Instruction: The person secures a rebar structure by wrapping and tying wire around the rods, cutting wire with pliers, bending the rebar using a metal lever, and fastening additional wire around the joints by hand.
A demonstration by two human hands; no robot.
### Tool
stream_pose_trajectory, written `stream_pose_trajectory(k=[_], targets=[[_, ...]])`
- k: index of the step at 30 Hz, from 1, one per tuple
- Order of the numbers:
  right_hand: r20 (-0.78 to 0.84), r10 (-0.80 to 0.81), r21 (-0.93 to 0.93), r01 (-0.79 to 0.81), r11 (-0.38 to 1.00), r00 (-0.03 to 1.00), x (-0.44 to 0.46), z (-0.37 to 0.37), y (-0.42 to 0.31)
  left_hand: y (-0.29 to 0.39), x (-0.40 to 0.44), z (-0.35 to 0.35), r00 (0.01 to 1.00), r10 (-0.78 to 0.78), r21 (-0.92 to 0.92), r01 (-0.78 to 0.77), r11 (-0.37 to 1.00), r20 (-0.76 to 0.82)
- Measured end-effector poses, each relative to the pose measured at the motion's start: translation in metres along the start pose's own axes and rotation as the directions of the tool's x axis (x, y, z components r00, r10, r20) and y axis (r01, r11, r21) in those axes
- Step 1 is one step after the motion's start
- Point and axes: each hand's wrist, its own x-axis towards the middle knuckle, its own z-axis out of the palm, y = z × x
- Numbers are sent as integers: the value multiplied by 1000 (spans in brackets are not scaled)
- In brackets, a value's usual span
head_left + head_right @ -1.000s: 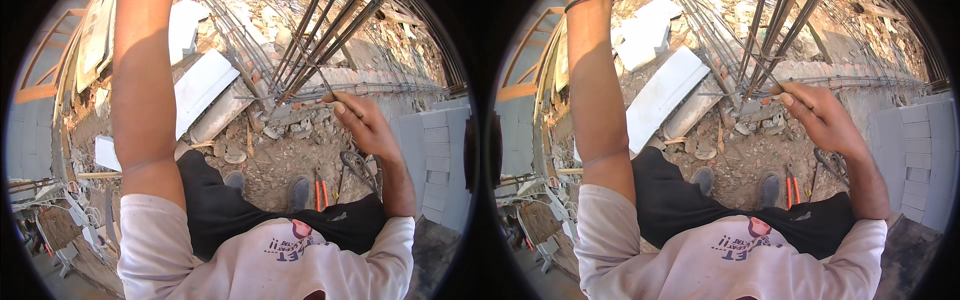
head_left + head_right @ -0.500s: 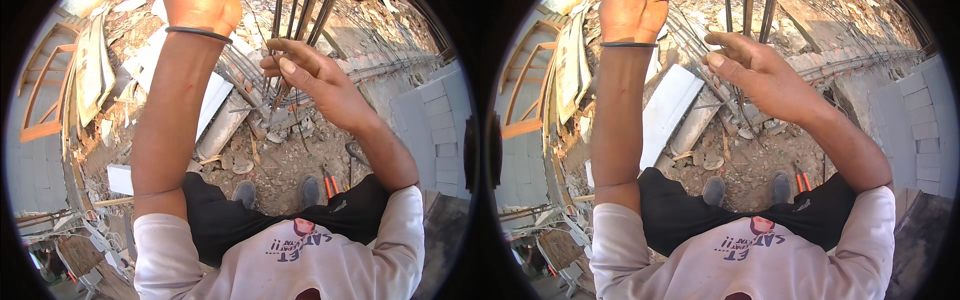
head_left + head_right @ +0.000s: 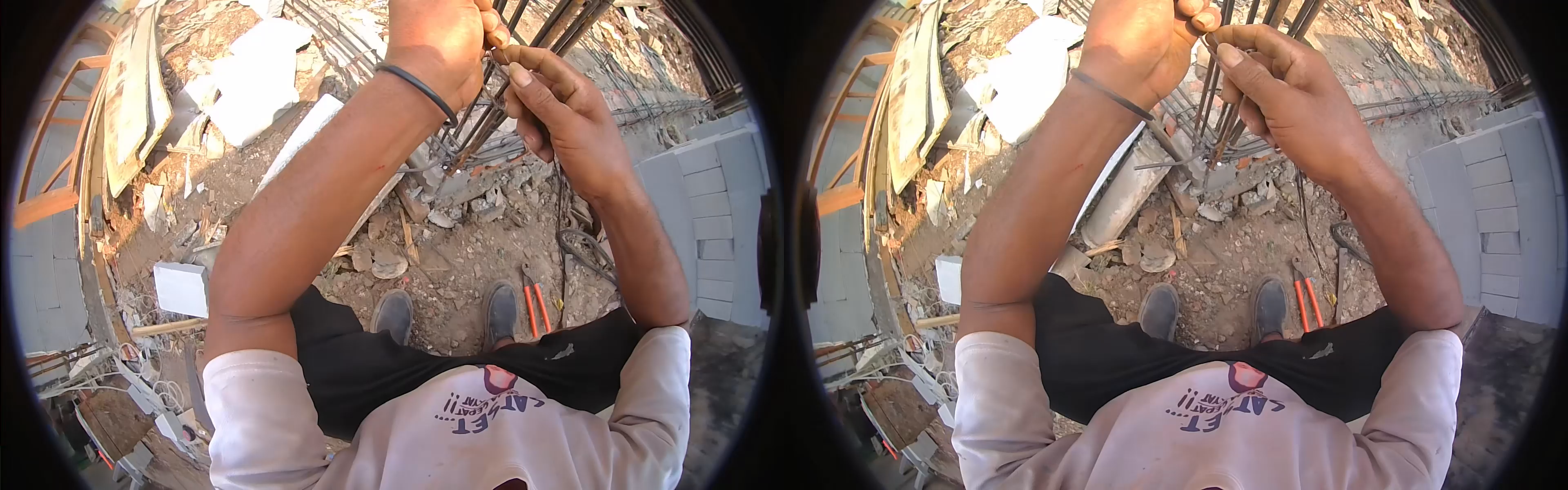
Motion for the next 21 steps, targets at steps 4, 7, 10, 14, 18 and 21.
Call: stream_pose_trajectory(k=[4,7,10,14,18,21], targets=[[-109,-82,52,88,995,991,17,14,4,20,-8,11,997,10,10,-9,1000,-71],[-149,-18,128,38,991,989,24,19,-4,15,2,4,998,11,-31,-13,999,-69],[-14,119,307,-109,945,993,24,16,-3,18,6,-10,983,-160,-2,160,987,86],[-62,294,470,-232,851,954,9,33,36,-14,1,-51,936,-143,256,60,965,321],[-78,378,446,-307,841,922,-18,60,113,-51,-13,-106,868,-433,520,261,813,241],[-175,500,384,-409,828,848,-52,99,204,-70,-9,-159,777,-621,882,219,417,100]])
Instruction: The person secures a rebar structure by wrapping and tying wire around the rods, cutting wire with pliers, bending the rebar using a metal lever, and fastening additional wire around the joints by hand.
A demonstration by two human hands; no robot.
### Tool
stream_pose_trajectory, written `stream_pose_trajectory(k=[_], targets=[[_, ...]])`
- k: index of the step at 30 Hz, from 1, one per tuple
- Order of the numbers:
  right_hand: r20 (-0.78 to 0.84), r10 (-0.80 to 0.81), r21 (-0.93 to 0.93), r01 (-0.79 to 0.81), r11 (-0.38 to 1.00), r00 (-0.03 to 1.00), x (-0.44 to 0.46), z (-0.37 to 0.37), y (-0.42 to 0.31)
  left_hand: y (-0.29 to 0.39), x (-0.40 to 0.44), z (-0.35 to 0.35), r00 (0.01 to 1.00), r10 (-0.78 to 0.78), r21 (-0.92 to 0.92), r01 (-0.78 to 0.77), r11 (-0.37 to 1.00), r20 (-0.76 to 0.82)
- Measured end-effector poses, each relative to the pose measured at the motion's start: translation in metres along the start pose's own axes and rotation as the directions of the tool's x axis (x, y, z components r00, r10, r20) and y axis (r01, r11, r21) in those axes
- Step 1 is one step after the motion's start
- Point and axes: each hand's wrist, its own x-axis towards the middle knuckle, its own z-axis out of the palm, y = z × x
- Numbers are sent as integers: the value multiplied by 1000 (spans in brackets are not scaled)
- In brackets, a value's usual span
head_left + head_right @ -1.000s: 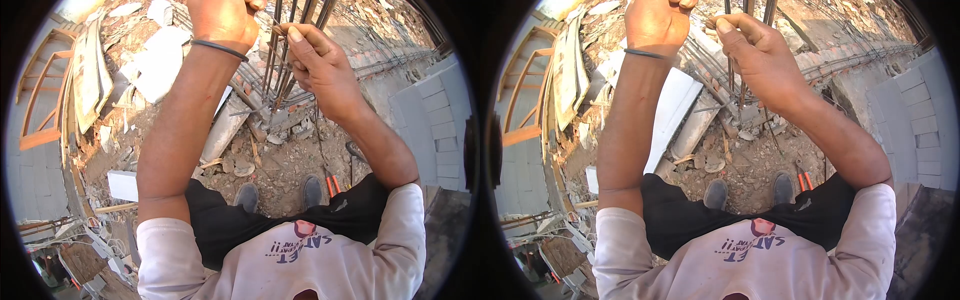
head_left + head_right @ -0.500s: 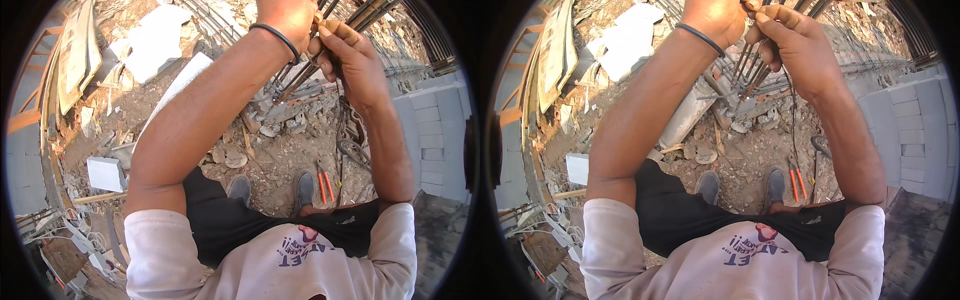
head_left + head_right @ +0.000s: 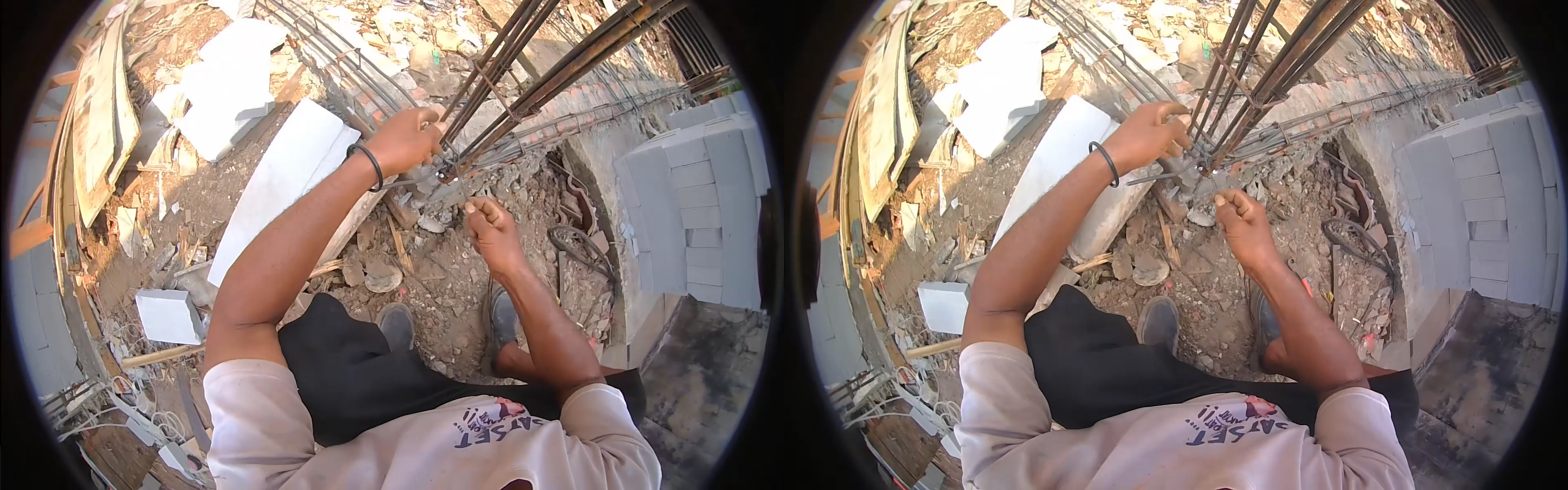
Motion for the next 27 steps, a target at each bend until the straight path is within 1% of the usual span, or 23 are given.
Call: stream_pose_trajectory(k=[1,2,3,4,5,6,7,9,11,12,13,14,15,16,17,18,20,21,22,23,24,26,27], targets=[[-45,-13,-15,12,1000,999,5,0,42,-13,5,-3,1000,-1,6,1,1000,11],[-85,-29,-30,27,999,996,12,4,72,-24,9,-7,997,-26,93,19,995,76],[-92,-29,-16,28,999,995,18,11,81,-30,15,-7,988,-58,184,31,983,143],[-139,-26,-19,23,1000,990,25,15,91,-35,24,-2,986,-59,195,28,980,155],[-185,-22,-19,19,1000,982,31,20,98,-40,32,2,977,-52,252,-3,968,208],[-195,-19,-1,19,1000,981,38,22,104,-45,39,5,963,-51,308,-34,951,264],[-209,-27,21,32,999,977,45,23,110,-51,46,10,961,-37,298,-49,953,274],[-234,-27,62,43,997,972,48,30,113,-54,55,14,957,-33,347,-72,935,289],[-275,-40,33,51,998,960,42,32,114,-53,64,16,952,-20,388,-105,915,305],[-286,-37,44,52,998,958,38,32,112,-54,63,14,962,52,437,-170,883,269],[-271,-78,9,83,996,960,31,30,111,-55,61,15,964,127,482,-229,846,234],[-254,-120,-27,117,993,960,25,29,109,-52,53,16,962,127,484,-234,843,244],[-265,-118,-20,117,993,957,16,29,107,-43,39,17,952,88,499,-230,835,292],[-227,-174,-48,168,985,958,6,31,105,-36,26,19,940,45,515,-225,827,338],[-187,-229,-74,219,973,955,-1,32,101,-29,16,23,937,41,517,-228,825,347],[-191,-224,-67,215,974,956,-4,33,93,-24,5,28,927,-45,452,-139,881,373],[-151,-379,-217,343,914,913,-14,38,78,-29,-2,30,904,-142,394,-32,919,403],[-156,-377,-210,343,916,913,-15,36,70,-37,0,31,893,-152,198,73,977,423],[-114,-321,-227,290,930,940,-15,32,63,-44,1,30,882,-159,-4,179,984,443],[-73,-263,-248,238,939,962,-13,29,57,-44,1,28,880,-163,4,180,984,447],[-78,-264,-243,238,940,961,-11,30,52,-44,1,25,882,-175,-26,207,978,437],[-103,-269,-65,264,962,957,-6,34,46,-42,0,24,882,-192,-52,237,970,431],[-109,-268,-60,262,963,957,-2,34,43,-41,0,26,874,-173,-59,224,973,454]])
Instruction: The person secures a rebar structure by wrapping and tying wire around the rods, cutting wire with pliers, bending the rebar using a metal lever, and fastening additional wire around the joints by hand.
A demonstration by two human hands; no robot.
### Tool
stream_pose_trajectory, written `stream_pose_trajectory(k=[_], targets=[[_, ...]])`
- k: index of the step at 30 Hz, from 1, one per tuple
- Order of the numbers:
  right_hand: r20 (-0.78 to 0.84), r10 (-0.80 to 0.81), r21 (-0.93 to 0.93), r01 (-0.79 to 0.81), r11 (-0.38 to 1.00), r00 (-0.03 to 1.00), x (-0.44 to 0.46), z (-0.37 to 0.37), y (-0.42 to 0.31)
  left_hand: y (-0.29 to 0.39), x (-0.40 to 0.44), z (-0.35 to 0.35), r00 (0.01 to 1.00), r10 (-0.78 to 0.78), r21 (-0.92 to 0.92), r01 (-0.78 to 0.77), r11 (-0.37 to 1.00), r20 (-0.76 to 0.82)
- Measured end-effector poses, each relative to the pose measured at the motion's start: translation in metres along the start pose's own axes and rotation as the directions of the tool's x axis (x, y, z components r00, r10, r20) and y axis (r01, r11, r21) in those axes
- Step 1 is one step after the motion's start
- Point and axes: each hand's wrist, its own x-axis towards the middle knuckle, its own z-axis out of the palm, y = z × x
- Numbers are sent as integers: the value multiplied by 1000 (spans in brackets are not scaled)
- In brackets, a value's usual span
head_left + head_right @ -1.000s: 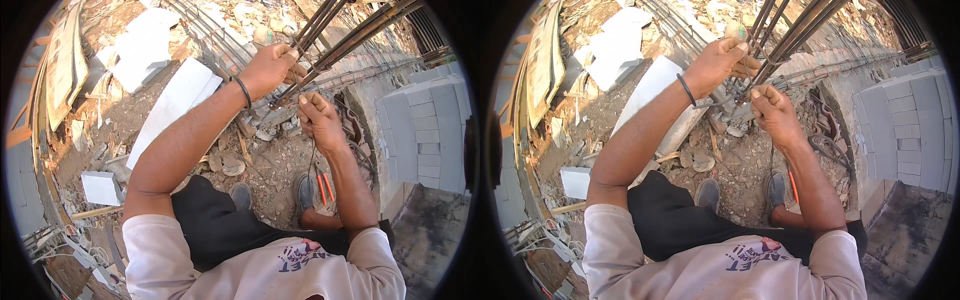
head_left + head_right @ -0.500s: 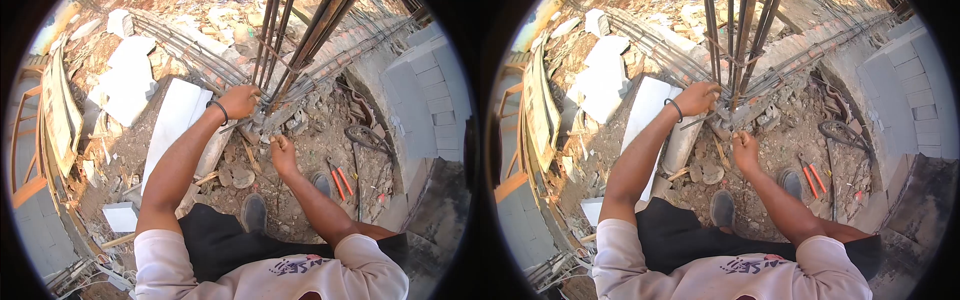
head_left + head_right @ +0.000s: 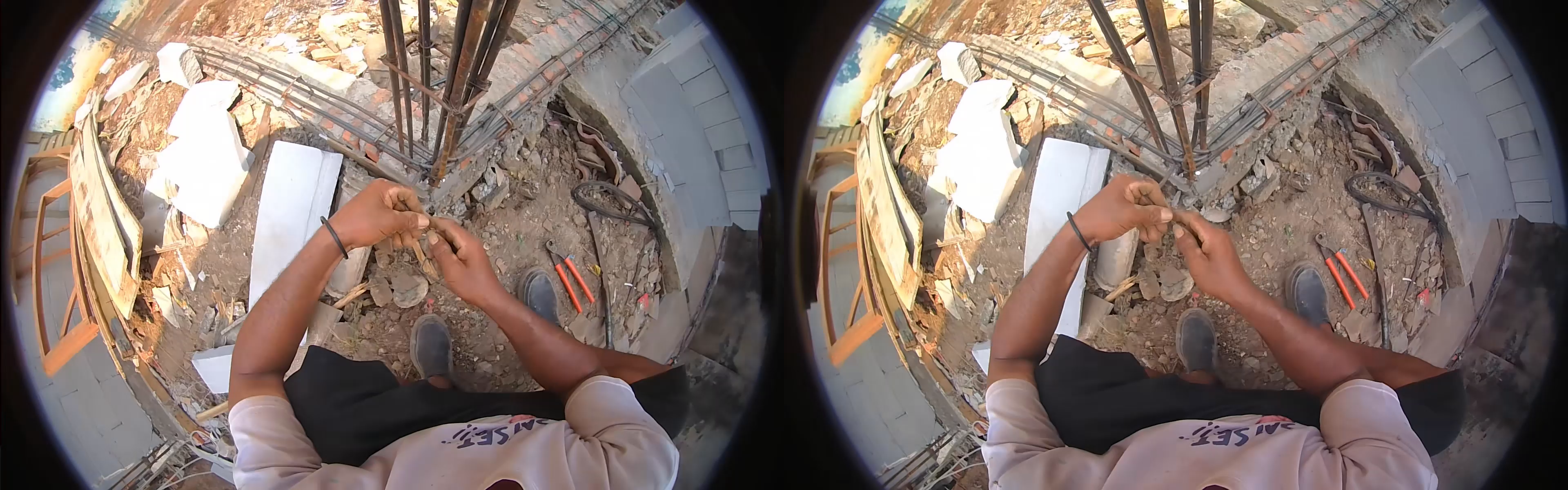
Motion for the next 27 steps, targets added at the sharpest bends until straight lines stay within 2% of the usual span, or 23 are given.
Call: stream_pose_trajectory(k=[2,5,7,8,10,11,13,18,21,23,25,26,27], targets=[[44,27,6,-28,1000,999,9,-1,-1,2,3,0,999,14,4,-14,1000,30],[11,18,-21,-18,1000,1000,14,-1,0,7,10,-10,998,47,-20,-47,999,-40],[1,42,-31,-42,999,999,13,-2,-2,9,12,-17,1000,-24,139,23,990,9],[-4,70,-47,-70,996,998,12,-2,-3,9,13,-16,1000,-24,142,22,990,11],[-53,64,-60,-67,996,997,11,1,7,10,15,-10,1000,22,408,-15,913,-12],[-99,59,-73,-67,995,993,11,2,9,8,17,-10,1000,22,409,-16,913,-10],[-103,60,-97,-70,993,993,11,3,9,2,25,-11,985,171,627,-145,765,19],[-127,51,-165,-72,984,991,16,6,18,-4,33,-8,968,247,661,-157,734,-44],[-134,56,-94,-69,993,989,20,8,29,-15,44,-5,946,309,654,-171,737,-101],[-181,157,67,-147,987,971,23,12,35,-11,45,-7,935,332,626,-188,757,-122],[-196,206,36,-203,979,959,29,9,49,5,39,-11,928,252,543,-67,837,-274],[-206,255,1,-260,966,945,33,8,58,2,43,-22,961,174,523,-38,852,-214],[-209,253,4,-258,966,944,37,9,66,0,46,-24,962,175,527,-39,849,-211]])
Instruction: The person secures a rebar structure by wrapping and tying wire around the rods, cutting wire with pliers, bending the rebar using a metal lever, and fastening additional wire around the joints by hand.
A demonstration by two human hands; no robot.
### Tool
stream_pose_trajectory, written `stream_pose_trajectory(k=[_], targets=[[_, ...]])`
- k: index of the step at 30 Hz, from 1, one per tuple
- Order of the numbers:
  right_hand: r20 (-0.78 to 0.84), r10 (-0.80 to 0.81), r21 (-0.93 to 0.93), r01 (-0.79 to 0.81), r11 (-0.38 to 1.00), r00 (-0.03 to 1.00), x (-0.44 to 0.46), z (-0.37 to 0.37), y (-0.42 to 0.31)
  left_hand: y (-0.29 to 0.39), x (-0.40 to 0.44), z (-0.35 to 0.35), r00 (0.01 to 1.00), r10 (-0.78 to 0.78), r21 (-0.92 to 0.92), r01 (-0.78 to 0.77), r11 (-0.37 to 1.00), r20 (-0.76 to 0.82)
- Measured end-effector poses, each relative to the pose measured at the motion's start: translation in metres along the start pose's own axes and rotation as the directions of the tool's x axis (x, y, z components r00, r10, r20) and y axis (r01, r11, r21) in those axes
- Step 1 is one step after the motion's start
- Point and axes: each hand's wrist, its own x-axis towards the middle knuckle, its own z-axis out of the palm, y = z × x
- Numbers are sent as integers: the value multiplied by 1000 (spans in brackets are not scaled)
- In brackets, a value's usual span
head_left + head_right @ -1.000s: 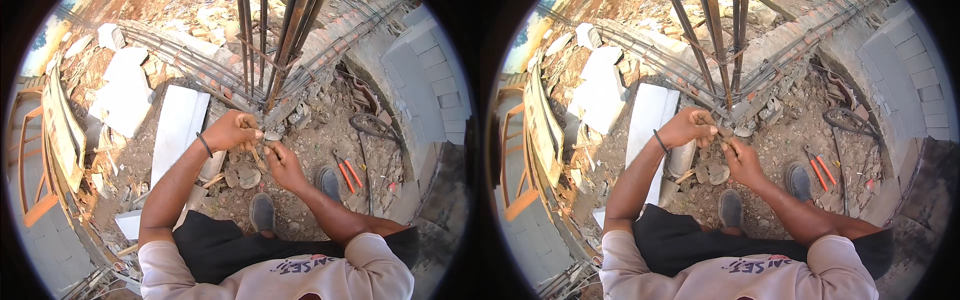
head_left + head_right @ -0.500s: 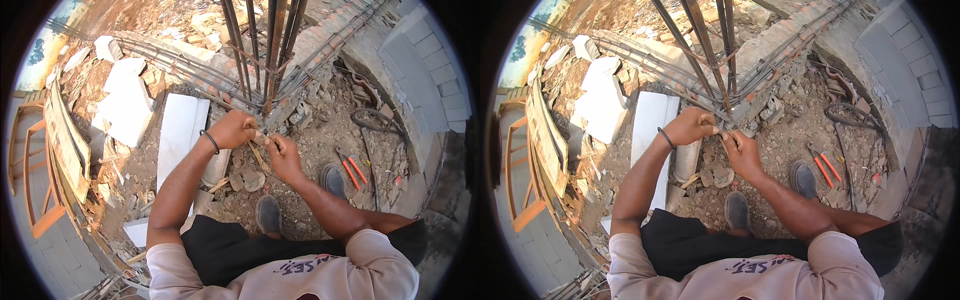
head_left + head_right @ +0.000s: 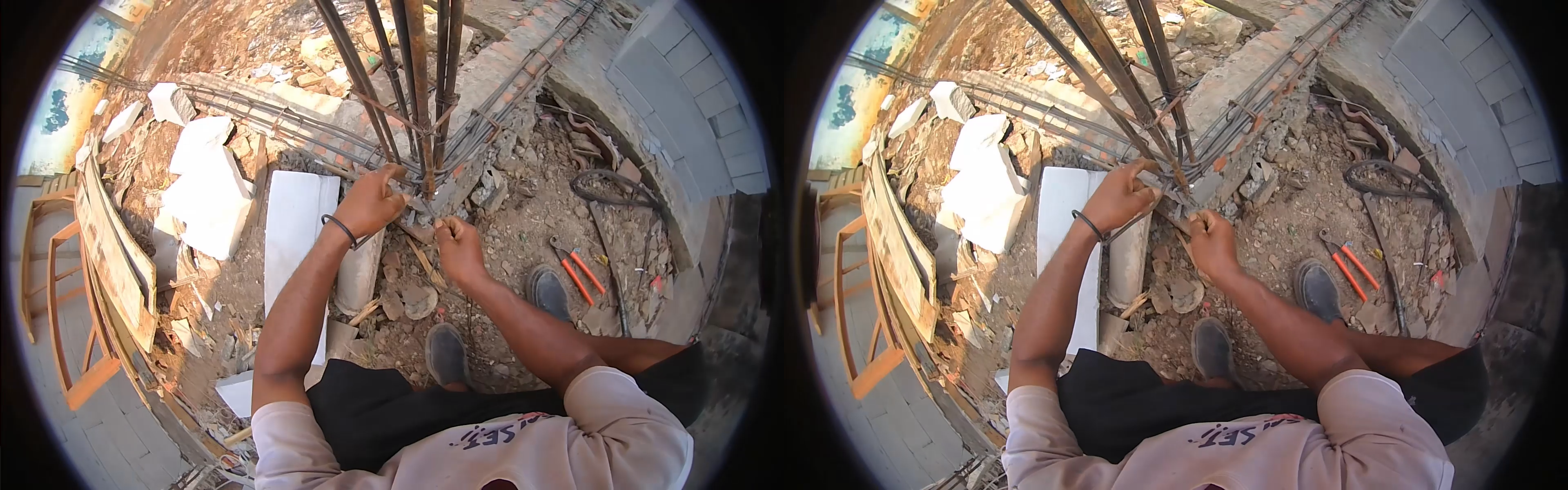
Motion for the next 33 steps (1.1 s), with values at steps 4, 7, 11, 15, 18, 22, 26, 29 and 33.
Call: stream_pose_trajectory(k=[4,7,11,15,18,22,26,29,33], targets=[[-65,24,-20,-26,999,998,2,10,-16,-2,6,1,999,20,-12,-19,1000,47],[-133,-13,25,16,1000,991,11,24,-13,-4,13,5,998,60,139,-62,988,20],[-163,-69,97,85,992,984,30,40,1,1,20,8,995,102,417,-88,904,-10],[-146,-41,292,82,953,988,36,50,1,12,30,7,999,23,467,-32,884,26],[-131,-39,337,82,938,991,34,53,9,19,32,11,995,-95,483,80,872,8],[-232,-167,161,207,965,958,39,51,11,8,31,17,995,-22,501,66,863,-94],[-246,-227,99,258,961,942,41,53,15,4,36,13,999,-32,235,40,971,-36],[-249,-234,60,256,965,940,38,50,15,13,31,16,989,-150,25,150,988,-10],[-268,-307,39,328,944,913,37,46,13,20,26,22,953,-291,-377,303,875,89]])
